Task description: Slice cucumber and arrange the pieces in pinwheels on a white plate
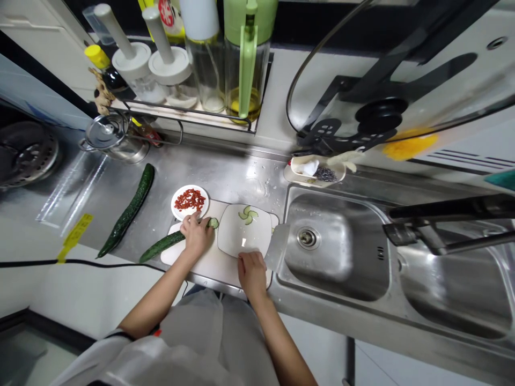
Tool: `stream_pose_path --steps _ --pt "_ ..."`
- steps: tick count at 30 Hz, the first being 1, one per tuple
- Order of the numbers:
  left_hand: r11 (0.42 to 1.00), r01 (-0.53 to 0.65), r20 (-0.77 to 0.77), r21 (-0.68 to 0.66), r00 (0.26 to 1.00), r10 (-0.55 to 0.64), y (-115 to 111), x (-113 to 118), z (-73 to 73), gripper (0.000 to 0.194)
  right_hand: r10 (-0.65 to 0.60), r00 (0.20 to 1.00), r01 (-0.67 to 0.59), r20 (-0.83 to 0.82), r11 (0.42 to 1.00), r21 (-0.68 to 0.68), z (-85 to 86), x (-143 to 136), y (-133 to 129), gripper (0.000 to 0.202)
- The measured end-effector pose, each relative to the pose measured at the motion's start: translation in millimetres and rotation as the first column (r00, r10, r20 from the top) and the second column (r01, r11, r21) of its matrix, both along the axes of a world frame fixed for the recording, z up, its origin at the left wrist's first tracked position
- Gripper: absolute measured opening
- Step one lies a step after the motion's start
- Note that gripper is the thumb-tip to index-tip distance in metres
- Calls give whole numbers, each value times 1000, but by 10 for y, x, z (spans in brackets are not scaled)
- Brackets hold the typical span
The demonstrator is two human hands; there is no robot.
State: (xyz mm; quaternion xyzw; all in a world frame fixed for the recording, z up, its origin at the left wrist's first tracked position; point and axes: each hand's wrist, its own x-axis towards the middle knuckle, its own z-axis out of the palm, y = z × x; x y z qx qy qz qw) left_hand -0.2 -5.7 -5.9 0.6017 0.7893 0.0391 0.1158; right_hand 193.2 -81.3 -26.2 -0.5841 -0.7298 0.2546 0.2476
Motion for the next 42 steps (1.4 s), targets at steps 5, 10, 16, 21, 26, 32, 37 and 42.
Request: stream_pose_path --steps 5,10,16,21,26,32,37,42 --pt "999 19 4 -30 1000 -19 44 17 2 38 8 1000 -8 14 1000 -10 -26 -16 -16 20" --pt "999 52 32 -10 998 -52 73 23 15 34 10 1000 -10 26 1000 -14 -34 -13 -38 20" --pt "999 36 75 21 996 -38 67 -9 22 32 22 999 -21 44 1000 -19 -14 -25 -57 21" --pt "998 54 111 33 992 -57 58 -56 27 25 24 999 -24 42 1000 -16 -11 -42 -44 20" --pt "997 75 180 12 981 -76 51 -109 93 18 14 1000 -14 23 1000 -3 -31 -78 -6 20" --pt "999 31 416 32 908 -41 10 -158 80 13 -20 997 17 -78 999 -42 -6 -151 167 19" --pt "997 79 740 6 671 -57 -59 -41 46 15 -108 970 86 -217 991 -107 113 -196 404 26" --pt "988 95 859 -124 508 59 -73 140 67 19 -240 903 109 -355 930 -352 195 -155 544 24"
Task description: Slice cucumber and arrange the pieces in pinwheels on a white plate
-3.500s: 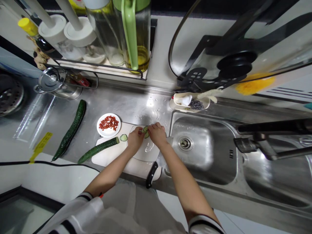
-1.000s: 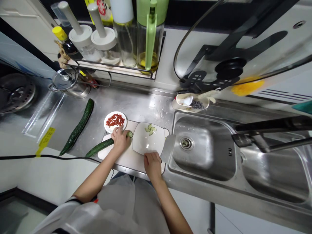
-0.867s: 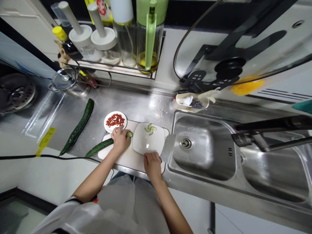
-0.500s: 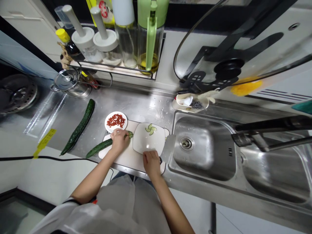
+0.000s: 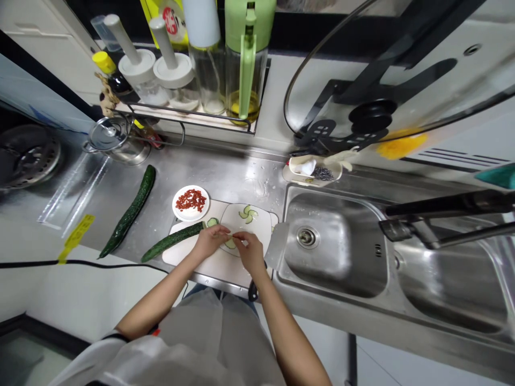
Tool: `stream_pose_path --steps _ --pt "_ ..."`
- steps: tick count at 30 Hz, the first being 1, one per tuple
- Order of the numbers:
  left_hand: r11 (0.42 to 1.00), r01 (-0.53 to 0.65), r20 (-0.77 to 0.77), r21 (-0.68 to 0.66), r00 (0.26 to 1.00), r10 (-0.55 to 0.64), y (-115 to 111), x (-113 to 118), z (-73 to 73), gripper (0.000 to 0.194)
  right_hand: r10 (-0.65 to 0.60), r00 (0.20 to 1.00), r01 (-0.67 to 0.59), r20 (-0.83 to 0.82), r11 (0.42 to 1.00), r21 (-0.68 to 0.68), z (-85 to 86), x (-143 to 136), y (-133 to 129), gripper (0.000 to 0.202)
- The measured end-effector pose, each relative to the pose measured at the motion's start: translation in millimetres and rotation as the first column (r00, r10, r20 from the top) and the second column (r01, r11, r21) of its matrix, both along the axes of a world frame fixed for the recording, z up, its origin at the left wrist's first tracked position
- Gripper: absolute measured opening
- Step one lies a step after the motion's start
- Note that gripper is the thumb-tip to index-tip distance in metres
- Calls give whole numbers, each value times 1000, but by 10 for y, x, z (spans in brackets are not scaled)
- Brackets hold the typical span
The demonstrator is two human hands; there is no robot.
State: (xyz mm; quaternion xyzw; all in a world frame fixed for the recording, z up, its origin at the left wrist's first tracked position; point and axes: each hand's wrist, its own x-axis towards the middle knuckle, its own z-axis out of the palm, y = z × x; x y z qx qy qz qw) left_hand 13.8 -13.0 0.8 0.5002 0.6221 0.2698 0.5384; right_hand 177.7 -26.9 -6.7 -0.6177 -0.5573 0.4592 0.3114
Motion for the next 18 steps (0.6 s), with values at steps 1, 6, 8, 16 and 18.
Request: stream_pose_path --steps 1,6,8,16,18 --pt "1000 -12 45 -28 999 13 6 29 5 20 -9 1000 8 -22 1000 -27 6 22 8 23" --pt "966 -99 194 -241 970 148 32 142 12 31 -42 998 39 -52 998 -52 53 156 -2 22" --pt "907 -73 203 -414 964 170 28 187 -4 41 -49 997 46 -58 998 -46 89 207 -8 22" --pt "691 95 504 -716 755 419 40 407 -164 41 16 995 -22 -100 998 -54 85 432 -12 23" --pt "712 86 519 -697 745 418 59 454 -197 42 15 993 -27 -121 995 -95 34 508 -15 26"
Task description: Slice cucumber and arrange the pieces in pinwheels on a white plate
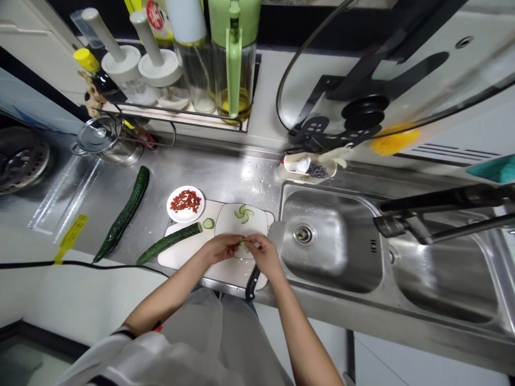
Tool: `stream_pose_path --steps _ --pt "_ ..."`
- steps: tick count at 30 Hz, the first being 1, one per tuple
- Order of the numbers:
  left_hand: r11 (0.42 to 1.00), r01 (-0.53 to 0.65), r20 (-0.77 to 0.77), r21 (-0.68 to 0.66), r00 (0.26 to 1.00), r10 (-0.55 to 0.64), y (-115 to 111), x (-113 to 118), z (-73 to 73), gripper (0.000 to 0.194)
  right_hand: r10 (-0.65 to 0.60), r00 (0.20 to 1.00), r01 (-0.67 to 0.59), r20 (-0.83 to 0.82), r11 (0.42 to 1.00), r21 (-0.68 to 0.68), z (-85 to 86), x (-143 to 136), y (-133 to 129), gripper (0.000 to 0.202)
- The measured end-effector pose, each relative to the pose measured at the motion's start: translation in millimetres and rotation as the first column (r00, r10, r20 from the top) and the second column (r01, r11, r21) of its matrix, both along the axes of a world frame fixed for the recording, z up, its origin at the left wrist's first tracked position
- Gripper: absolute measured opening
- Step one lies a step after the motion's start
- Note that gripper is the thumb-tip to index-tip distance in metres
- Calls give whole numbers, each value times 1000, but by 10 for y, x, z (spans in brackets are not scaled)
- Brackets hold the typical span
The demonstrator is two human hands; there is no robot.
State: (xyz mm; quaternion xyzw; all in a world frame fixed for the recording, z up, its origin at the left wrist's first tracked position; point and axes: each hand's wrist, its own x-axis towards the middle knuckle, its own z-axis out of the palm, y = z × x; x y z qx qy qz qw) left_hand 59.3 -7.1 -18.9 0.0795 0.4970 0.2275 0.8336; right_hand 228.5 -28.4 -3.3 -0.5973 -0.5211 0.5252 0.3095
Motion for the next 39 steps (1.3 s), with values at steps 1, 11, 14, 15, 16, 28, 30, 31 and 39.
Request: stream_pose_path --steps 1,11,14,15,16,28,30,31,39 --pt "1000 1 -14 17 1000 0 10 21 -15 44 -2 1000 2 -8 1000 -20 -24 40 2 27" --pt "863 242 -505 443 863 17 79 267 -153 15 114 960 -120 255 993 7 -168 371 266 21" --pt "756 440 -692 485 722 24 85 345 -145 11 179 864 -219 471 975 32 -179 399 362 19" --pt "713 500 -740 491 671 40 85 371 -144 11 197 824 -253 531 967 33 -171 398 388 19" --pt "670 555 -780 493 624 57 83 397 -146 12 217 785 -289 581 957 34 -158 394 411 19" --pt "492 789 -927 367 356 119 44 519 -237 12 313 569 -454 760 891 -27 -63 398 502 18" --pt "470 802 -928 368 345 138 45 528 -241 11 312 561 -463 767 886 -22 -67 403 500 17" --pt "460 808 -929 368 338 151 42 533 -245 11 309 556 -468 772 883 -16 -67 402 502 17" --pt "370 838 -900 401 287 327 -22 498 -338 18 214 526 -493 823 865 90 -98 393 451 15"
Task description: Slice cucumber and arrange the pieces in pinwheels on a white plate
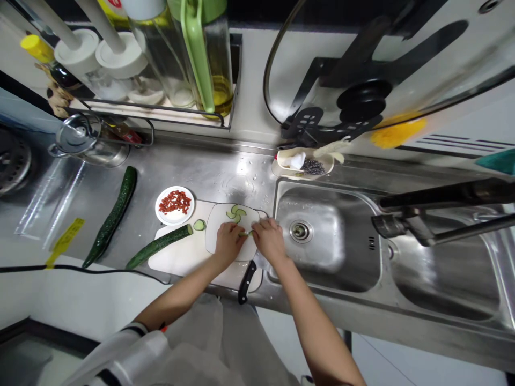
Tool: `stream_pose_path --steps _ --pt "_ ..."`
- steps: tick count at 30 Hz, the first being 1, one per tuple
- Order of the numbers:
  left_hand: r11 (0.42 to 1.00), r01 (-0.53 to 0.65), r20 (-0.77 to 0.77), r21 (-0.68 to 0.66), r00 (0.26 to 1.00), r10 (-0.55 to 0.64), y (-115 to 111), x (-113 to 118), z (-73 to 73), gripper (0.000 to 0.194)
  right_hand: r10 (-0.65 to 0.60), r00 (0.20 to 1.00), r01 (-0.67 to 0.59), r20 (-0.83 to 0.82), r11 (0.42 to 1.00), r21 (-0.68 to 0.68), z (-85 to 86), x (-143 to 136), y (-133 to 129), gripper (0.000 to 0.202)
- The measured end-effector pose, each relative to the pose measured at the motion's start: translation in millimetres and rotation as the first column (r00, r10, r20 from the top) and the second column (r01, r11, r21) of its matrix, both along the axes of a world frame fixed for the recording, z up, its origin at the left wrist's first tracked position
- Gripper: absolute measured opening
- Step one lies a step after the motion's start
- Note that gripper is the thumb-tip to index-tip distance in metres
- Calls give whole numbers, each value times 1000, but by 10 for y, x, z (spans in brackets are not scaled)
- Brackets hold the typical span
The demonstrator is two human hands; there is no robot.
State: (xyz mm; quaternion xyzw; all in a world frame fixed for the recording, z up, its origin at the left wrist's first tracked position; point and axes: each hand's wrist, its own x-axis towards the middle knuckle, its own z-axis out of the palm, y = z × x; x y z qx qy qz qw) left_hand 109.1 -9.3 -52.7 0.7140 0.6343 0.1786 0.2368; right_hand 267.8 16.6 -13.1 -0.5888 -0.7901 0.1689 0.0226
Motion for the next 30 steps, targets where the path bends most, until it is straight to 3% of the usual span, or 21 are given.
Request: stream_pose_path --steps 9,18,30 --pt "989 99 36 106 994 -104 -54 -70 -119 13 70 998 -70 1 992 102 -102 43 -230 19" --pt "988 149 77 41 985 -152 -31 -27 -97 17 165 986 -167 35 984 66 -89 93 -171 21" --pt "982 185 113 30 976 -187 -40 11 -114 17 166 985 -168 38 984 55 -70 88 -152 22"
